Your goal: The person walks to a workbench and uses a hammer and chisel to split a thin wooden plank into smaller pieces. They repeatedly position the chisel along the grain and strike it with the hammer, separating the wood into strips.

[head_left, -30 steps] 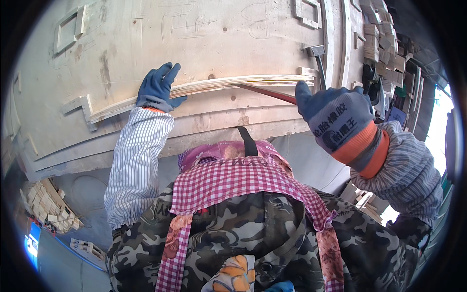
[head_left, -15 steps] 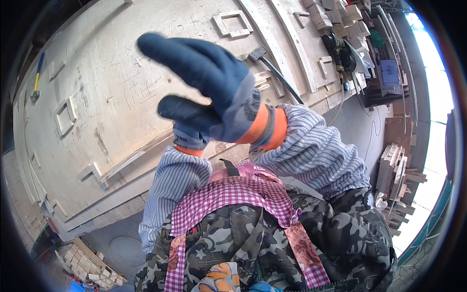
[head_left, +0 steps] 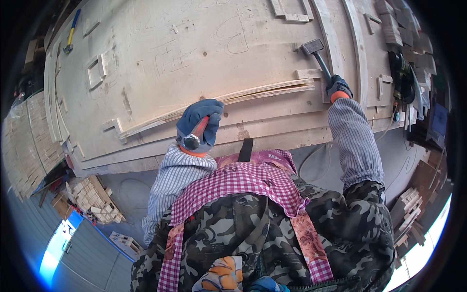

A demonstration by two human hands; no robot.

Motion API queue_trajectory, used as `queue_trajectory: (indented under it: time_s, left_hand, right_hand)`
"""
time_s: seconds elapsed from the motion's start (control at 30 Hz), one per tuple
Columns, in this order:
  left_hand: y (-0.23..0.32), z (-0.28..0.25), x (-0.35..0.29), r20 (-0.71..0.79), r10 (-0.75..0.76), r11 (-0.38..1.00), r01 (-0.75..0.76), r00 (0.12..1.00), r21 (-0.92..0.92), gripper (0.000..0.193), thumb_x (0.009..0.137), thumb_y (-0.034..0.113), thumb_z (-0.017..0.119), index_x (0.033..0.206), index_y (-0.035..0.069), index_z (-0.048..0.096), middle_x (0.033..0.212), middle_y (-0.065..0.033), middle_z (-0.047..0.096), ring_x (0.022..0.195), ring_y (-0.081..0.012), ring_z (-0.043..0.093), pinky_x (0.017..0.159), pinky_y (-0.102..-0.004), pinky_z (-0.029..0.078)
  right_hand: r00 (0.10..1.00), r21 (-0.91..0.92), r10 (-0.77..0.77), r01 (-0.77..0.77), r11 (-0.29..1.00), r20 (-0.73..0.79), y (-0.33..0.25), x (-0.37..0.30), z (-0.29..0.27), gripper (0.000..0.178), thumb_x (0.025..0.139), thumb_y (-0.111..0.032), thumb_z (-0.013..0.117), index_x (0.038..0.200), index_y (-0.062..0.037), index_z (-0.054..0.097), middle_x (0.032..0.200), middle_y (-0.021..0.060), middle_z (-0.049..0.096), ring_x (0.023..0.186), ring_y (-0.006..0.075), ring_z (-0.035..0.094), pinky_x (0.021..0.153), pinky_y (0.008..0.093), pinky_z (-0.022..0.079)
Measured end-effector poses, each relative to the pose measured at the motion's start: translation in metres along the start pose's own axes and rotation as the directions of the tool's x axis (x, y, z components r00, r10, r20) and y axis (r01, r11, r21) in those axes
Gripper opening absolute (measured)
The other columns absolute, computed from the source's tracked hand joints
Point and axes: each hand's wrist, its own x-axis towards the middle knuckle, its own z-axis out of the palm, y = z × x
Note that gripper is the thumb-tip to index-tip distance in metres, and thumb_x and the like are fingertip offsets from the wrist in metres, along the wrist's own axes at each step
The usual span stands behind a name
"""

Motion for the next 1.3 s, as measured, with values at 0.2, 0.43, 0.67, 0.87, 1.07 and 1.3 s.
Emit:
queue_trajectory:
  time_s: [0.2, 0.43, 0.67, 0.87, 1.07, 1.3]
  left_hand:
    - [-0.015, -0.011, -0.012, -0.055, -0.084, 0.987, 0.075, 0.995, -0.142, 0.009, 0.085, 0.012, 0.060, 0.089, 0.004, 0.059, 0.090, -0.0095, 0.066, 0.081, -0.0201, 0.064, 0.071, -0.0280, 0.052]
    - [-0.042, -0.011, -0.014, 0.075, -0.260, 0.906, 0.270, 0.963, -0.326, 0.014, 0.088, 0.014, 0.058, 0.094, 0.002, 0.060, 0.093, -0.0101, 0.065, 0.079, -0.0157, 0.061, 0.069, -0.0265, 0.050]
    - [-0.080, 0.004, 0.003, 0.099, -0.212, 0.961, 0.226, 0.972, -0.161, 0.017, 0.086, 0.019, 0.061, 0.093, 0.003, 0.063, 0.087, -0.0039, 0.065, 0.076, -0.0110, 0.058, 0.065, -0.0242, 0.048]
    - [-0.090, 0.014, 0.013, 0.108, -0.136, 0.988, 0.143, 0.985, -0.062, 0.011, 0.085, 0.005, 0.055, 0.094, 0.004, 0.061, 0.084, -0.0053, 0.065, 0.078, -0.0160, 0.062, 0.071, -0.0278, 0.050]
    - [-0.079, 0.014, 0.024, 0.162, -0.278, 0.960, 0.281, 0.947, 0.001, 0.012, 0.085, 0.018, 0.057, 0.093, 0.011, 0.061, 0.081, -0.0062, 0.064, 0.075, -0.0216, 0.063, 0.068, -0.0320, 0.049]
    - [-0.081, 0.021, 0.022, 0.191, -0.339, 0.940, 0.340, 0.921, 0.028, 0.028, 0.087, 0.038, 0.050, 0.095, 0.014, 0.061, 0.088, -0.0092, 0.064, 0.081, -0.0279, 0.061, 0.070, -0.0372, 0.048]
  right_hand:
    - [0.963, 0.457, -0.072, -0.057, 0.888, 0.260, -0.013, 0.008, 0.015, 0.027, 0.069, -0.013, 0.065, 0.095, -0.0101, 0.060, 0.077, 0.0100, 0.062, 0.063, 0.0250, 0.061, 0.055, 0.0366, 0.048]
    - [0.921, 0.889, -0.105, -0.324, 0.323, 0.374, -0.062, -0.042, 0.010, 0.010, 0.076, -0.012, 0.063, 0.085, -0.0098, 0.059, 0.058, 0.0005, 0.053, 0.041, 0.0104, 0.045, 0.034, 0.0264, 0.031]
    - [0.976, 0.997, -0.205, 0.079, 0.016, -0.074, -0.081, -0.154, -0.030, 0.019, 0.081, -0.011, 0.061, 0.099, -0.0044, 0.061, 0.057, 0.0024, 0.051, 0.040, 0.0082, 0.041, 0.036, 0.0221, 0.030]
    - [0.848, 0.940, -0.409, 0.276, -0.202, -0.337, -0.115, -0.245, -0.098, 0.035, 0.094, -0.028, 0.043, 0.110, -0.0007, 0.057, 0.054, 0.0027, 0.050, 0.036, 0.0092, 0.041, 0.033, 0.0216, 0.033]
    - [0.892, 0.941, -0.398, 0.299, 0.158, -0.216, -0.145, -0.316, -0.134, 0.043, 0.088, -0.030, 0.057, 0.119, -0.0002, 0.053, 0.053, 0.0023, 0.053, 0.036, 0.0065, 0.045, 0.033, 0.0184, 0.032]
    - [0.642, 0.702, -0.471, 0.709, 0.064, -0.605, -0.150, -0.339, -0.129, 0.044, 0.086, -0.014, 0.060, 0.126, -0.0014, 0.047, 0.073, 0.0023, 0.059, 0.057, 0.0053, 0.052, 0.048, 0.0204, 0.040]
